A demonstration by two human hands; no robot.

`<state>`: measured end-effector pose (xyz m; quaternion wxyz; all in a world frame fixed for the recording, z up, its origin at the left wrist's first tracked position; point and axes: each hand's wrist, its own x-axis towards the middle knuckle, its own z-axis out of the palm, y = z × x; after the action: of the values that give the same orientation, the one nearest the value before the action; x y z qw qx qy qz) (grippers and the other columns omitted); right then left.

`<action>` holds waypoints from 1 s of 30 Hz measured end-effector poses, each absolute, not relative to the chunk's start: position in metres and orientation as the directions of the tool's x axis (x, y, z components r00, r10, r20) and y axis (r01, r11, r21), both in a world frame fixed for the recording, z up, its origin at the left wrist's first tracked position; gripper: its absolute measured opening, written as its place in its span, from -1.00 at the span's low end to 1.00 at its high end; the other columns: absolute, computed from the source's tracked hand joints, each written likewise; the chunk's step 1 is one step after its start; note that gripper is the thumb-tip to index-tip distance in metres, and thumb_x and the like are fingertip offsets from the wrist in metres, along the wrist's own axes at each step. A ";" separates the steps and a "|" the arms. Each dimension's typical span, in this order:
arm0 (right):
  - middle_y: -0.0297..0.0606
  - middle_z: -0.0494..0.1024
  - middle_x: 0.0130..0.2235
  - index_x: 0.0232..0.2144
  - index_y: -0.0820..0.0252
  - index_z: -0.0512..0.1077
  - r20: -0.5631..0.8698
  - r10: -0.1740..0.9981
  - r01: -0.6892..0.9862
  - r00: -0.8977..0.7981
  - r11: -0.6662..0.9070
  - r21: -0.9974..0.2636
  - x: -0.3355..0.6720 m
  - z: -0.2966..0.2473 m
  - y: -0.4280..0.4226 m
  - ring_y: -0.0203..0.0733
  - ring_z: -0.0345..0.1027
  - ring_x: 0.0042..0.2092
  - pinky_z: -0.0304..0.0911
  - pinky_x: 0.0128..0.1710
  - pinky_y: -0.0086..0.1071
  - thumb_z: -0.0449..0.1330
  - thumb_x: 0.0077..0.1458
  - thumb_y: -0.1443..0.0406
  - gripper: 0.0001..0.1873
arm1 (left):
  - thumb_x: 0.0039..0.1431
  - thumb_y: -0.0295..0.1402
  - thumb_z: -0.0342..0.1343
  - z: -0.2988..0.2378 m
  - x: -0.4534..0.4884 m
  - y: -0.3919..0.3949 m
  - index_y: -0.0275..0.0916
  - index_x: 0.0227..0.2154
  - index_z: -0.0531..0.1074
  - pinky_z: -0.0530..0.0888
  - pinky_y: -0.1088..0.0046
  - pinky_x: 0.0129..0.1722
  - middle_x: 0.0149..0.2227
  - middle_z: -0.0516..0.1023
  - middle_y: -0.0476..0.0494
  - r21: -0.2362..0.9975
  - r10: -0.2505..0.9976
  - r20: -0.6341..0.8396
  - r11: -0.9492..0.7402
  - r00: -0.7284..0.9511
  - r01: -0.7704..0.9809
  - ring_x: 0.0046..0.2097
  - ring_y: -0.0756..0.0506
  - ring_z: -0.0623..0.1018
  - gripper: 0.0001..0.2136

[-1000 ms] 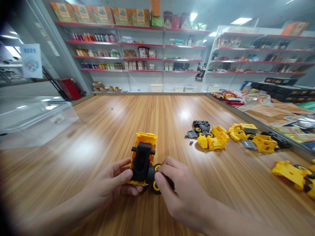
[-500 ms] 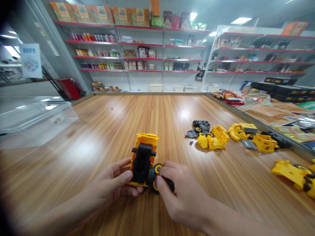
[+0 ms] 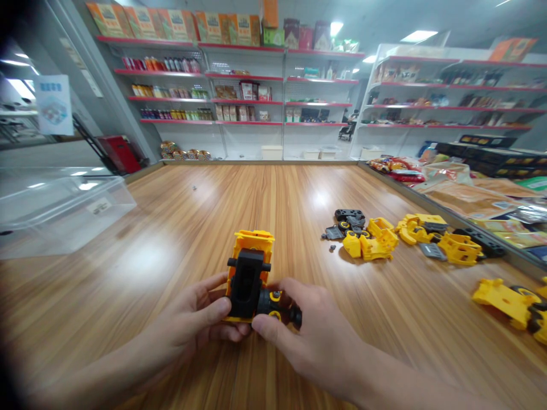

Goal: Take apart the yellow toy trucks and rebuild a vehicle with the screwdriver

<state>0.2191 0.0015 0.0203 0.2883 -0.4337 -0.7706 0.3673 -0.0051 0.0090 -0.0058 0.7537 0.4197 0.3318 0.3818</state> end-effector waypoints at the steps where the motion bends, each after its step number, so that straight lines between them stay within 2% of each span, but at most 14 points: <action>1: -0.37 0.45 -0.42 -0.22 0.15 0.42 0.123 0.885 0.476 -0.450 0.354 -0.805 0.219 0.019 0.002 -0.31 0.28 -0.43 0.14 -0.46 -0.44 0.20 0.17 0.20 -0.83 | 0.14 -0.29 0.23 -0.006 -0.005 0.009 -0.31 0.15 0.25 0.52 0.39 -0.29 -0.16 0.53 -0.31 0.886 0.852 -0.176 0.356 0.494 -0.298 -0.28 -0.12 0.60 -0.46; 4: -0.39 0.43 -0.47 -0.30 0.18 0.44 0.120 0.897 0.498 -0.425 0.343 -0.796 0.219 0.014 0.004 -0.33 0.25 -0.46 0.11 -0.49 -0.45 0.22 0.14 0.21 -0.85 | 0.13 -0.29 0.24 -0.005 -0.005 0.010 -0.31 0.14 0.25 0.52 0.40 -0.30 -0.17 0.54 -0.31 0.890 0.856 -0.173 0.348 0.487 -0.295 -0.30 -0.11 0.60 -0.46; 9: -0.45 0.40 -0.47 -0.15 0.15 0.36 0.116 0.911 0.430 -0.396 0.296 -0.853 0.217 0.010 0.004 -0.36 0.25 -0.48 0.14 -0.51 -0.50 0.24 0.08 0.33 -0.75 | 0.14 -0.30 0.24 -0.004 -0.002 0.008 -0.33 0.10 0.23 0.52 0.37 -0.29 -0.21 0.54 -0.30 0.874 0.873 -0.184 0.356 0.451 -0.331 -0.30 -0.11 0.59 -0.48; 16: -0.51 0.36 -0.50 -0.18 0.12 0.31 0.140 0.911 0.415 -0.388 0.308 -0.856 0.213 0.010 0.004 -0.39 0.22 -0.51 0.11 -0.54 -0.53 0.23 0.04 0.39 -0.73 | 0.14 -0.27 0.23 -0.002 0.000 0.007 -0.36 0.07 0.24 0.52 0.37 -0.30 -0.22 0.55 -0.31 0.874 0.875 -0.179 0.351 0.449 -0.336 -0.32 -0.11 0.59 -0.50; 26: -0.50 0.37 -0.56 -0.24 0.15 0.32 0.310 0.893 0.461 -0.325 0.436 -0.773 0.211 0.011 0.002 -0.38 0.25 -0.58 0.12 -0.60 -0.52 0.25 -0.06 0.39 -0.72 | 0.12 -0.24 0.25 0.003 0.000 0.006 -0.36 0.02 0.29 0.51 0.40 -0.35 -0.30 0.58 -0.28 0.873 0.886 -0.187 0.347 0.424 -0.342 -0.36 -0.11 0.60 -0.53; 30: -0.50 0.35 -0.59 -0.26 0.15 0.34 0.313 0.896 0.451 -0.316 0.432 -0.781 0.209 0.016 0.000 -0.39 0.22 -0.60 0.10 -0.63 -0.53 0.24 -0.08 0.39 -0.73 | 0.12 -0.24 0.25 0.004 0.002 0.005 -0.36 0.03 0.31 0.51 0.40 -0.36 -0.32 0.59 -0.28 0.875 0.890 -0.155 0.326 0.429 -0.359 -0.35 -0.13 0.61 -0.53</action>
<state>0.2091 -0.0004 0.0158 0.3792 -0.4451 -0.7566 0.2927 0.0017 0.0048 0.0042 0.7440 0.4013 0.3305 0.4197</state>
